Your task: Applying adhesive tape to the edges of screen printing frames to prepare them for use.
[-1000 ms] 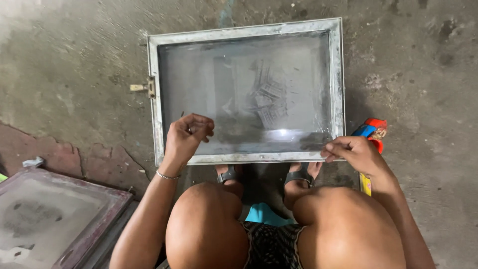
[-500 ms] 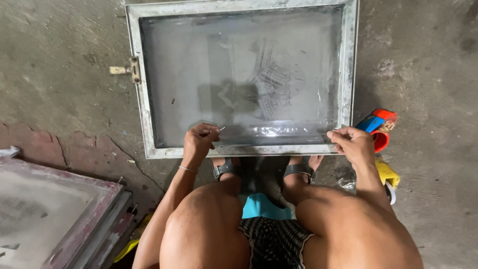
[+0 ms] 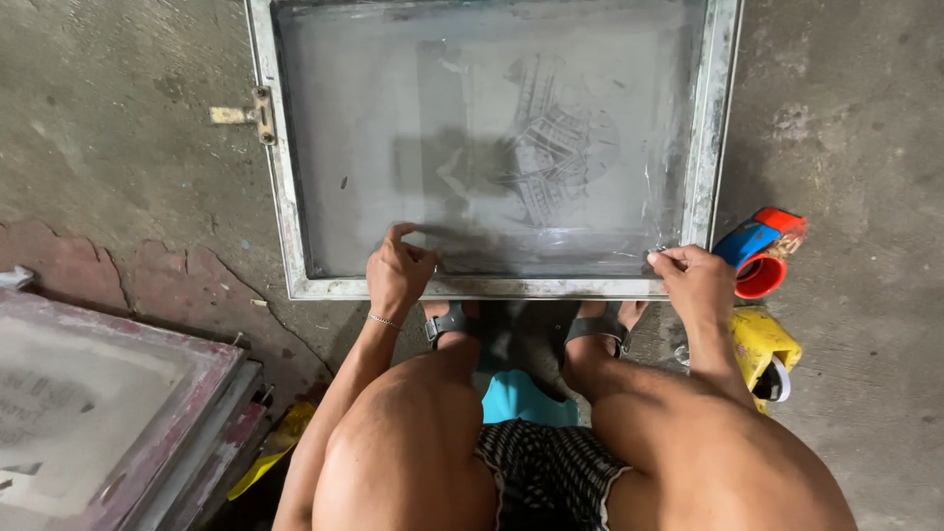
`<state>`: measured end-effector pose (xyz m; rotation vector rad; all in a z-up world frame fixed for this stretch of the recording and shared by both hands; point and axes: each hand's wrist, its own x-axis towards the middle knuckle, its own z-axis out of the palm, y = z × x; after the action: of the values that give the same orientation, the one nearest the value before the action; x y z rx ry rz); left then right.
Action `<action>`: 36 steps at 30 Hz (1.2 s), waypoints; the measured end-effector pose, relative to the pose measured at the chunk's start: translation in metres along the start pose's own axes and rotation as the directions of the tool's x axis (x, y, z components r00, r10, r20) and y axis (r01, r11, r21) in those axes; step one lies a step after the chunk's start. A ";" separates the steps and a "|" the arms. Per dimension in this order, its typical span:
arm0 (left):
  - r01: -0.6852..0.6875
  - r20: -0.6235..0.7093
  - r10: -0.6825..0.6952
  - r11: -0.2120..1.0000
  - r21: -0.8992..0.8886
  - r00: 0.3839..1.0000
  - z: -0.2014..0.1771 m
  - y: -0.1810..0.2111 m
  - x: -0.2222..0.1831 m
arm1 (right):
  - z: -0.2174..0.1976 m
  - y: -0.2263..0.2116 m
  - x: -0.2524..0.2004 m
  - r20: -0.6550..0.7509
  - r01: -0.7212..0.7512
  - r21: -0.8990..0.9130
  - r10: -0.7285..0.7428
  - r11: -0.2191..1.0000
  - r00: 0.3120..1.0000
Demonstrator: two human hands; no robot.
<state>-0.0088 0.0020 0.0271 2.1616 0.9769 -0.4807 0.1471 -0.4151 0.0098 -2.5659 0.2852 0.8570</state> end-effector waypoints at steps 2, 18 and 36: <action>-0.016 -0.012 0.016 1.000 -0.005 1.000 0.004 -0.005 0.002 | 0.001 -0.004 0.001 -0.017 -0.005 -0.053 0.004 0.999 1.000; -0.012 0.037 0.008 0.993 0.121 0.999 0.017 -0.017 0.009 | -0.010 -0.029 -0.011 -0.035 -0.051 0.025 0.051 0.998 0.998; -0.653 0.183 0.654 0.607 0.454 0.734 0.030 0.006 0.001 | 0.023 -0.068 -0.025 -0.077 0.422 -0.396 -0.488 0.815 0.870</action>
<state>-0.0050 -0.0221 0.0080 2.7696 -0.0360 -0.3767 0.1369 -0.3430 0.0302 -2.8694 -0.4844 0.5358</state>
